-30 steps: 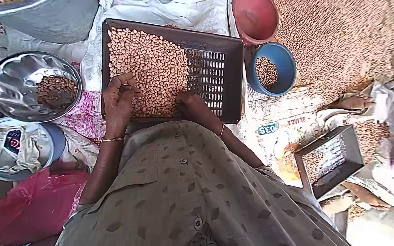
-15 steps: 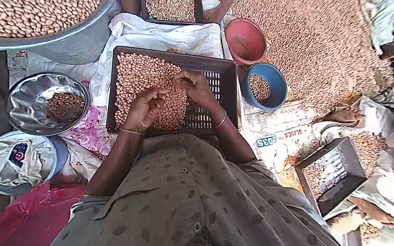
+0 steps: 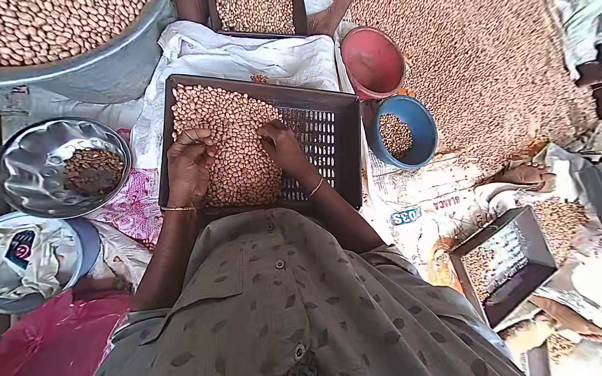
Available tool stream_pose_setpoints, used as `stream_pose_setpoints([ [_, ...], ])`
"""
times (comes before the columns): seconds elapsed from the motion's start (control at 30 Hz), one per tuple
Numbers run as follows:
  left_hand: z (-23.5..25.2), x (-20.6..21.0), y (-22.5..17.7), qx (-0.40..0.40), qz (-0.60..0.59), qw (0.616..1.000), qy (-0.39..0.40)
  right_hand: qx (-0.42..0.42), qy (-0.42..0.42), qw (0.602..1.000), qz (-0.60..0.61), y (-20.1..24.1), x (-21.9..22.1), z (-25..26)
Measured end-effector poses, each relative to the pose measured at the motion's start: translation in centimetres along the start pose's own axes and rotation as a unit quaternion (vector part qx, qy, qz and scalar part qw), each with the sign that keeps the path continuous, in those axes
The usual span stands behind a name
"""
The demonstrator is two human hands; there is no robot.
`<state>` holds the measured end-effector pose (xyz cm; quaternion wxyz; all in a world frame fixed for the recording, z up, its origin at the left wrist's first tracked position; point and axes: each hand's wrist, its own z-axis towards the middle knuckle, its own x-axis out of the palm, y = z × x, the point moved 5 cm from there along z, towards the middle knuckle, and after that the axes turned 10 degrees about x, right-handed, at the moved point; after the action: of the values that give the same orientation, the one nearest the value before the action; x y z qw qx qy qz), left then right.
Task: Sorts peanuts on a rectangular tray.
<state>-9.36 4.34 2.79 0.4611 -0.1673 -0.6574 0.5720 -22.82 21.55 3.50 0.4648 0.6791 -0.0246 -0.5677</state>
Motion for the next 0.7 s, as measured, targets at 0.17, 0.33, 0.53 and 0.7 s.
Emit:
stream_pose_setpoints([
  [0.17, 0.0, -0.1, 0.2, 0.005, -0.013, 1.000, 0.003, 0.017, 0.028, 0.999, -0.038, -0.3, 0.3, 0.1],
  [0.33, -0.1, -0.2, 0.1, 0.010, -0.022, 1.000, -0.005, 0.066, 0.013, 0.998, 0.009, -1.6, -1.7, 0.5],
  [0.53, -0.2, 0.0, 0.1, 0.010, -0.025, 1.000, 0.002, 0.107, -0.005, 0.983, 0.147, -4.1, -4.1, 0.4],
  [0.7, -0.1, 0.1, 0.1, 0.010, -0.029, 0.999, 0.009, 0.048, 0.049, 0.997, -0.036, -2.6, -2.1, 0.1],
])
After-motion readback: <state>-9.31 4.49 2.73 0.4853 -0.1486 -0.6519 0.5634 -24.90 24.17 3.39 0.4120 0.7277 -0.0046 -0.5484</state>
